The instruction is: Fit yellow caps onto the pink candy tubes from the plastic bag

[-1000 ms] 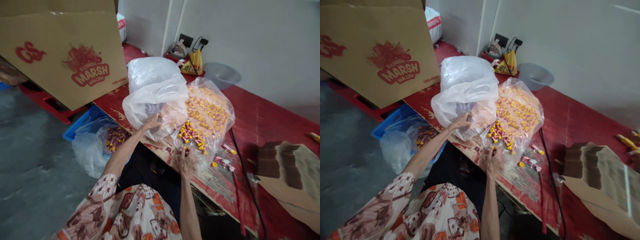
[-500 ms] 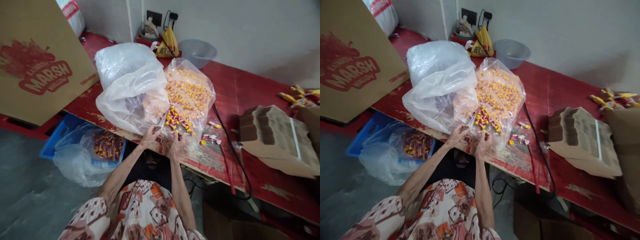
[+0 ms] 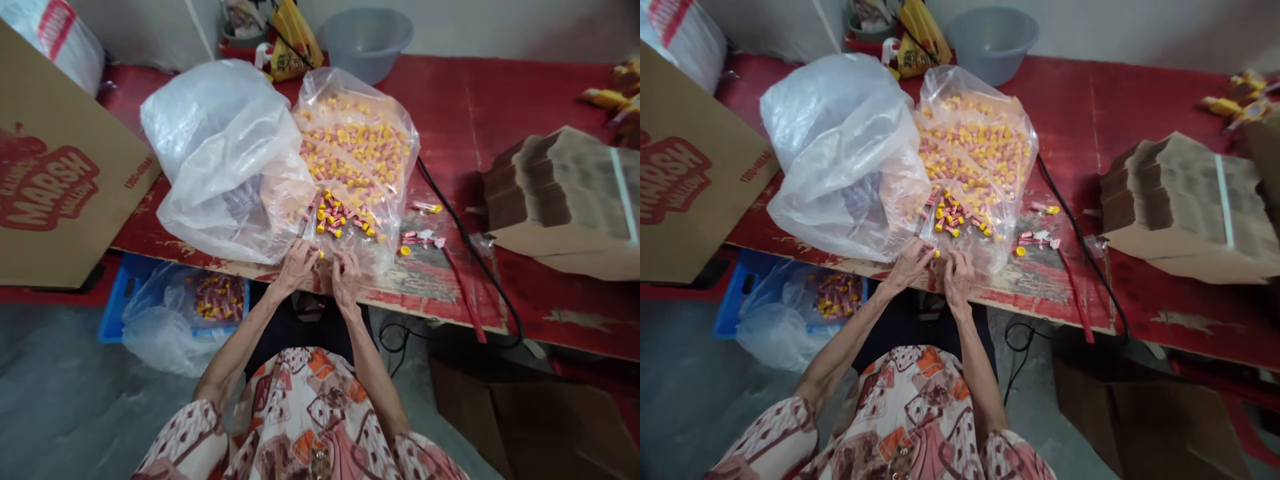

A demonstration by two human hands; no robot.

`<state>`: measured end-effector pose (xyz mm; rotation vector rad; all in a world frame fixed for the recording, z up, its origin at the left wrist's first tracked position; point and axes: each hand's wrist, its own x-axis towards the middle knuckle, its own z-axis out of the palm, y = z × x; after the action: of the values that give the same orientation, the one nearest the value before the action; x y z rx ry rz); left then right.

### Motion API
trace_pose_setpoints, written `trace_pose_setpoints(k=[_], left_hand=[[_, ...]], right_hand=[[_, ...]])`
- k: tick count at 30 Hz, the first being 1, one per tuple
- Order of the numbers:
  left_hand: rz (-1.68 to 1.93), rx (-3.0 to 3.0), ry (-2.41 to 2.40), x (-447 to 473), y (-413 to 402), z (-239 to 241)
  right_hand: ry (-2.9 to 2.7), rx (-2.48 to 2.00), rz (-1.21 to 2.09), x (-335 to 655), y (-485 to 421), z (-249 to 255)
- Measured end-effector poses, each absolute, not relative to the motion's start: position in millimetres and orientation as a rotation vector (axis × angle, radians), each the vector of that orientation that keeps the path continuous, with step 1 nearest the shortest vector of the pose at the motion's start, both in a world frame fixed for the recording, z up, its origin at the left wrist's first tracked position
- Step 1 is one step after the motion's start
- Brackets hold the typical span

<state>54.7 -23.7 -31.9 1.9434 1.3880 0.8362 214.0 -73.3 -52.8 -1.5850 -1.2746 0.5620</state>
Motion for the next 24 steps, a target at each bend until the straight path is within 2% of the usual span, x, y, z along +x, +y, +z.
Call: trace_pose_setpoints(k=[6,11,18,24], left_hand=[[0.324,2.349,1.331,84,-28,-29],[0.085,2.412,1.149,81,5,-17],[0.211,2.267,1.044,65,27,5],[0.301,2.356,1.22,79,9,-8]], right_hand=[[-1.222,-1.625,0.495,239,-77,-67],[-1.237,-1.562,0.536,234,-75,-70],[-1.22,-1.517,0.532,232,-73,-72],[-1.25,-1.539,0.536,232,-73,-71]])
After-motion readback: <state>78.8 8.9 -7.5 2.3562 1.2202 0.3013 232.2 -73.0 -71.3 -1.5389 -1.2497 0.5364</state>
